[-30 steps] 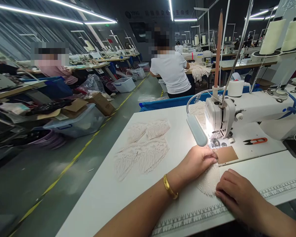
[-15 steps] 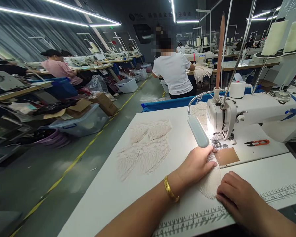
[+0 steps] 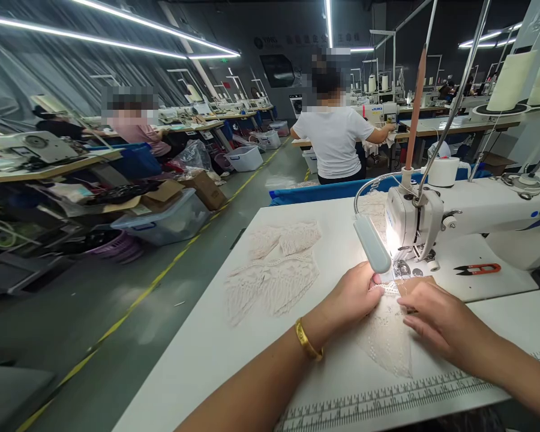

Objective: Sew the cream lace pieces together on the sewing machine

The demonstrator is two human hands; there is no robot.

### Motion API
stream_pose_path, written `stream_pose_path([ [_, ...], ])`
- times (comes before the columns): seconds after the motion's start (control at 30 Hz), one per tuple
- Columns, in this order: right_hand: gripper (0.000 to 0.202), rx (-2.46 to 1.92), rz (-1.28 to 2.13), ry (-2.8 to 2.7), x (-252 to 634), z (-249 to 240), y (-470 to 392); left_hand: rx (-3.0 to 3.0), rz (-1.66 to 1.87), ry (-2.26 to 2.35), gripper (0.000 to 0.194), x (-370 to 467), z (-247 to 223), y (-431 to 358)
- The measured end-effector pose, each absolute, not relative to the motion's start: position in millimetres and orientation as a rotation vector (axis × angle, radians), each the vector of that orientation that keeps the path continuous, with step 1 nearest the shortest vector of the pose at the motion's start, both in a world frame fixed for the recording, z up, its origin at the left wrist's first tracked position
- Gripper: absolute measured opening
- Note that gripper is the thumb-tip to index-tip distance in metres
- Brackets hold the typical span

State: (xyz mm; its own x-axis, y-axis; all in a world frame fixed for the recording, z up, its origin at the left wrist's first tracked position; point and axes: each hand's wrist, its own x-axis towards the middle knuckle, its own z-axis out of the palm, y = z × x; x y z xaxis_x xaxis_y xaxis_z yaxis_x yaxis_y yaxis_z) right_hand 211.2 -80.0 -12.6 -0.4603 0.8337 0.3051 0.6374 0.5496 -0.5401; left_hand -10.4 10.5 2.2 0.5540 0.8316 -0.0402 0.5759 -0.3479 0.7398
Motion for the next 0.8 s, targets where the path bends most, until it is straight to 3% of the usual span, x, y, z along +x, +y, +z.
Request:
stream_pose_path([
  [0.43,0.024,-1.263,0.246,-2.298,204,-35,-60,2.111,0.474,1.128,0.015,-9,2,9],
  [0.8,0.023,-1.305,0.254,-2.310,204,-37,-58,2.422,0.576,0.930,0.026,-7,2,5],
])
